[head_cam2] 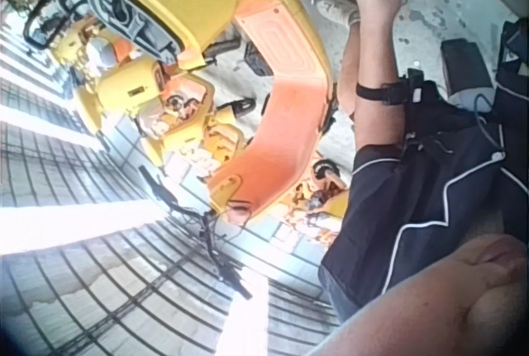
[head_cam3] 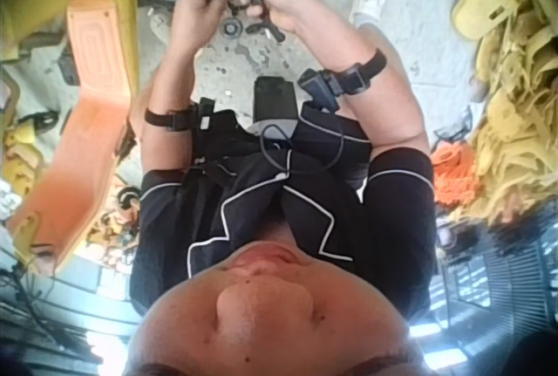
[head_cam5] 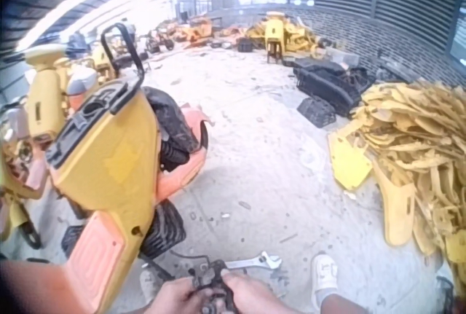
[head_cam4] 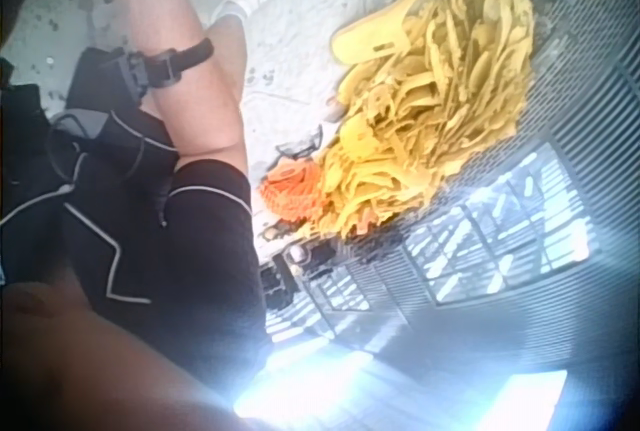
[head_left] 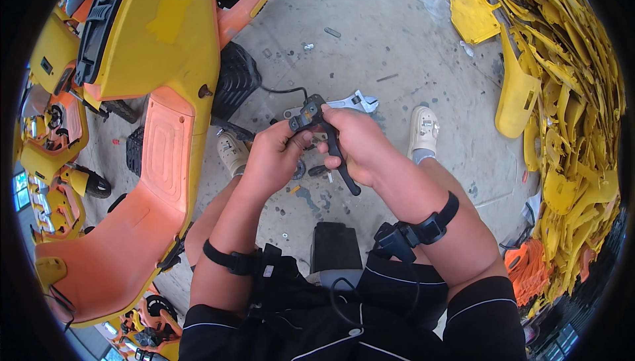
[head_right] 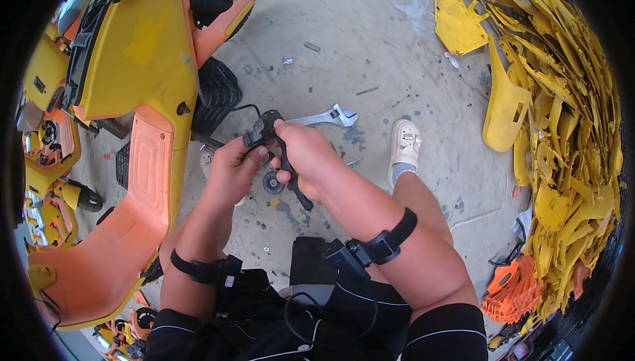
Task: The person sits on the floor and assembles a scooter brake lever mechanism. They pick up a screw and insert it into the lever housing, then use a screwdriver to tighten the screw, securing the lever in place.
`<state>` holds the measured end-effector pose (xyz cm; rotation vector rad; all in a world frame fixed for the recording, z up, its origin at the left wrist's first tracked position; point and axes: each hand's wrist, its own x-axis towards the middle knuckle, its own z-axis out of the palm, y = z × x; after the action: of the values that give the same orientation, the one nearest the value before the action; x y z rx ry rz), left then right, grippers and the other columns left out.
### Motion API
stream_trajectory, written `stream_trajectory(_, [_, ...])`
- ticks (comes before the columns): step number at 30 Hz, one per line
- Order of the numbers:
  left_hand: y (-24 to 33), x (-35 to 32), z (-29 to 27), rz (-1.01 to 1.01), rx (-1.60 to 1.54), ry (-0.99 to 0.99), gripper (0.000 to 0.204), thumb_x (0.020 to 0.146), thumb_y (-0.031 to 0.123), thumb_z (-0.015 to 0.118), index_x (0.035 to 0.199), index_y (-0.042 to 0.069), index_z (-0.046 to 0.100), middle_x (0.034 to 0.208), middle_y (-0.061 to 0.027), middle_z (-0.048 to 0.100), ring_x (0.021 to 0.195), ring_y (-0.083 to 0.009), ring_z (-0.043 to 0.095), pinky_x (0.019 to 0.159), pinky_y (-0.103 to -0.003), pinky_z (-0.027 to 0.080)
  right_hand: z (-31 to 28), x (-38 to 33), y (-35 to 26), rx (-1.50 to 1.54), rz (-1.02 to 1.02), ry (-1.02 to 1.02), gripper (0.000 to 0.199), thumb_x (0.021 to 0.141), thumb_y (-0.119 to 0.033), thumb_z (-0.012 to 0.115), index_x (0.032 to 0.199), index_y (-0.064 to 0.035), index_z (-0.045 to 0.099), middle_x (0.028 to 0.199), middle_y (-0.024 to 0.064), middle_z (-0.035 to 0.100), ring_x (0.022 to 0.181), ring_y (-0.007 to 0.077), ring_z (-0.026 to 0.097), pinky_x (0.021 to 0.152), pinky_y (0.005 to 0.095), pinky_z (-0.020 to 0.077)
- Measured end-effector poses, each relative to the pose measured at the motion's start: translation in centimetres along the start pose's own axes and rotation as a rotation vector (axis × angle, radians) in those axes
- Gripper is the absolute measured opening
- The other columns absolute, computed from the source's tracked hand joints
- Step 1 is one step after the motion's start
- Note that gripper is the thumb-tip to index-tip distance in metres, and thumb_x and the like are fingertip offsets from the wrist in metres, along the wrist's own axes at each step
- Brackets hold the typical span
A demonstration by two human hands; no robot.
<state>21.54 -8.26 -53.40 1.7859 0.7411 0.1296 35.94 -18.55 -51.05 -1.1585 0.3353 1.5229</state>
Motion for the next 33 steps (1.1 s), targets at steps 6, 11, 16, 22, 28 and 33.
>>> stream_trajectory(6, [0.1, 0.2, -0.3, -0.174, -0.149, -0.117, 0.020, 0.102, 0.008, 0.059, 0.115, 0.001, 0.072, 0.080, 0.0015, 0.064, 0.072, -0.0074, 0.055, 0.066, -0.025, 0.047, -0.8, 0.3, -0.1, -0.032, -0.004, -0.028, 0.028, 0.108, -0.032, 0.048, 0.110, -0.0046, 0.055, 0.099, 0.0059, 0.057, 0.069, 0.0126, 0.050, 0.050, 0.0272, 0.0392])
stream_trajectory(11, [-0.8, 0.0, 0.7, -0.115, -0.098, 0.065, 0.016, 0.099, 0.007, 0.064, 0.109, 0.002, 0.075, 0.078, 0.0002, 0.067, 0.074, -0.0072, 0.059, 0.067, -0.025, 0.048, -0.1, 0.0, -0.2, 0.000, 0.011, -0.004, 0.026, 0.108, -0.030, 0.048, 0.112, -0.0055, 0.057, 0.098, 0.0058, 0.060, 0.071, 0.0128, 0.051, 0.049, 0.0265, 0.0380])
stream_trajectory(16, [0.6, -0.4, 1.2, 0.049, 0.244, 0.239, 0.013, 0.094, 0.007, 0.069, 0.104, 0.005, 0.077, 0.074, -0.0002, 0.067, 0.070, -0.0073, 0.059, 0.066, -0.026, 0.048, -0.5, 0.2, 0.0, 0.052, 0.038, -0.039, 0.026, 0.107, -0.031, 0.050, 0.109, -0.0051, 0.055, 0.098, 0.0057, 0.056, 0.072, 0.0136, 0.050, 0.051, 0.0280, 0.0403])
stream_trajectory(22, [0.5, 0.1, 0.2, -0.069, -0.014, 0.046, 0.014, 0.096, 0.010, 0.068, 0.106, 0.005, 0.075, 0.075, -0.0016, 0.065, 0.067, -0.0113, 0.058, 0.063, -0.029, 0.048, -0.4, -0.2, -0.2, 0.014, -0.027, -0.027, 0.028, 0.107, -0.031, 0.049, 0.108, -0.0046, 0.056, 0.100, 0.0063, 0.056, 0.072, 0.0127, 0.050, 0.051, 0.0278, 0.0405])
stream_trajectory(28, [-1.2, 0.1, -0.8, -0.135, -0.144, -0.147, 0.017, 0.101, 0.011, 0.060, 0.109, 0.001, 0.071, 0.081, -0.0014, 0.065, 0.068, -0.0093, 0.057, 0.064, -0.028, 0.049, -0.7, -0.1, -0.2, -0.180, -0.026, -0.080, 0.030, 0.108, -0.033, 0.047, 0.110, -0.0036, 0.056, 0.101, 0.0068, 0.056, 0.070, 0.0121, 0.049, 0.049, 0.0262, 0.0397])
stream_trajectory(33, [-1.8, -0.2, -0.3, -0.103, -0.167, -0.110, 0.017, 0.100, 0.009, 0.061, 0.110, 0.000, 0.072, 0.085, -0.0029, 0.070, 0.073, -0.0099, 0.060, 0.067, -0.028, 0.051, -1.2, 0.1, -0.3, -0.182, -0.018, -0.159, 0.031, 0.108, -0.034, 0.047, 0.110, -0.0040, 0.056, 0.099, 0.0061, 0.056, 0.070, 0.0112, 0.048, 0.049, 0.0253, 0.0382])
